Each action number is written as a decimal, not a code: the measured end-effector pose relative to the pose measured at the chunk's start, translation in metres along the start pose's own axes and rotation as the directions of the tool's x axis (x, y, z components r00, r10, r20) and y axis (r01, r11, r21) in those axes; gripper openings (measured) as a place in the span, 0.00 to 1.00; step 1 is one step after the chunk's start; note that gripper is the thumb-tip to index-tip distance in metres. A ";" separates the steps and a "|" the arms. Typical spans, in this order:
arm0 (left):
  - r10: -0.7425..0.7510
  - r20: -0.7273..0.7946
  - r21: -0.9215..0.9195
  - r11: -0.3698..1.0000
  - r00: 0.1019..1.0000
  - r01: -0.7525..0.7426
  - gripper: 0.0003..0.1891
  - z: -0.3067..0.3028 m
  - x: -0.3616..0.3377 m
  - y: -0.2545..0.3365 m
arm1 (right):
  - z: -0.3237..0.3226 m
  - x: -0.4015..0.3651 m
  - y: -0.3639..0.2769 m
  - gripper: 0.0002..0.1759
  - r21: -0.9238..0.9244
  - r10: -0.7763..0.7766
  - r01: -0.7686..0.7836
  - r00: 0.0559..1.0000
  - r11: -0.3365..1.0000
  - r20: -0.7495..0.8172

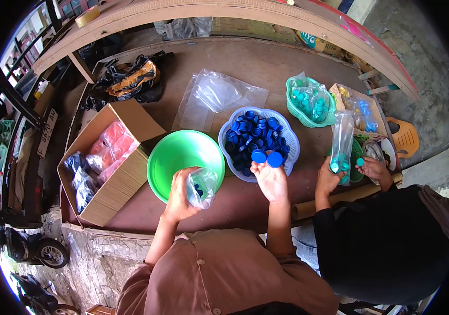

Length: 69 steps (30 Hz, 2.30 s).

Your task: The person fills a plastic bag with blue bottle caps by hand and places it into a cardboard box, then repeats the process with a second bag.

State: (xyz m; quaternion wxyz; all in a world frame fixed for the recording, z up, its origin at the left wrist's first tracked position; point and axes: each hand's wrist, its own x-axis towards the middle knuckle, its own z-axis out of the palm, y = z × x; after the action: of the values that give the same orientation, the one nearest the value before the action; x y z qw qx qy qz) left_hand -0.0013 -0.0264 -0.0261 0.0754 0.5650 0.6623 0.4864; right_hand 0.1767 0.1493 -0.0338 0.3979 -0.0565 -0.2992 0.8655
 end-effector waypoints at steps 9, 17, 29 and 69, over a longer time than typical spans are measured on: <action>-0.003 -0.021 -0.003 1.000 1.000 0.003 0.40 -0.001 -0.002 -0.002 | -0.006 0.007 0.002 0.12 -0.131 -0.043 0.024 0.988 0.991 -0.149; -0.021 -0.009 -0.032 0.999 1.000 0.020 0.39 0.001 0.000 -0.001 | -0.026 0.021 -0.019 0.12 -0.461 -0.187 0.054 0.951 0.886 -0.247; -0.069 0.008 -0.056 0.996 0.998 0.069 0.39 0.003 -0.002 -0.005 | -0.030 0.030 -0.018 0.12 -0.570 -0.213 0.164 0.977 0.805 -0.020; -0.053 0.011 -0.024 0.998 0.999 0.054 0.41 0.003 -0.002 -0.005 | 0.048 -0.008 -0.029 0.17 -0.621 0.124 -0.121 0.992 0.775 -0.038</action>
State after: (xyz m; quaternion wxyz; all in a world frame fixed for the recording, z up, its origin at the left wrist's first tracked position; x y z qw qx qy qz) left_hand -0.0021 -0.0255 -0.0327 0.0987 0.5485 0.6707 0.4895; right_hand 0.1848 0.1353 0.0204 0.2991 -0.2015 -0.5642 0.7427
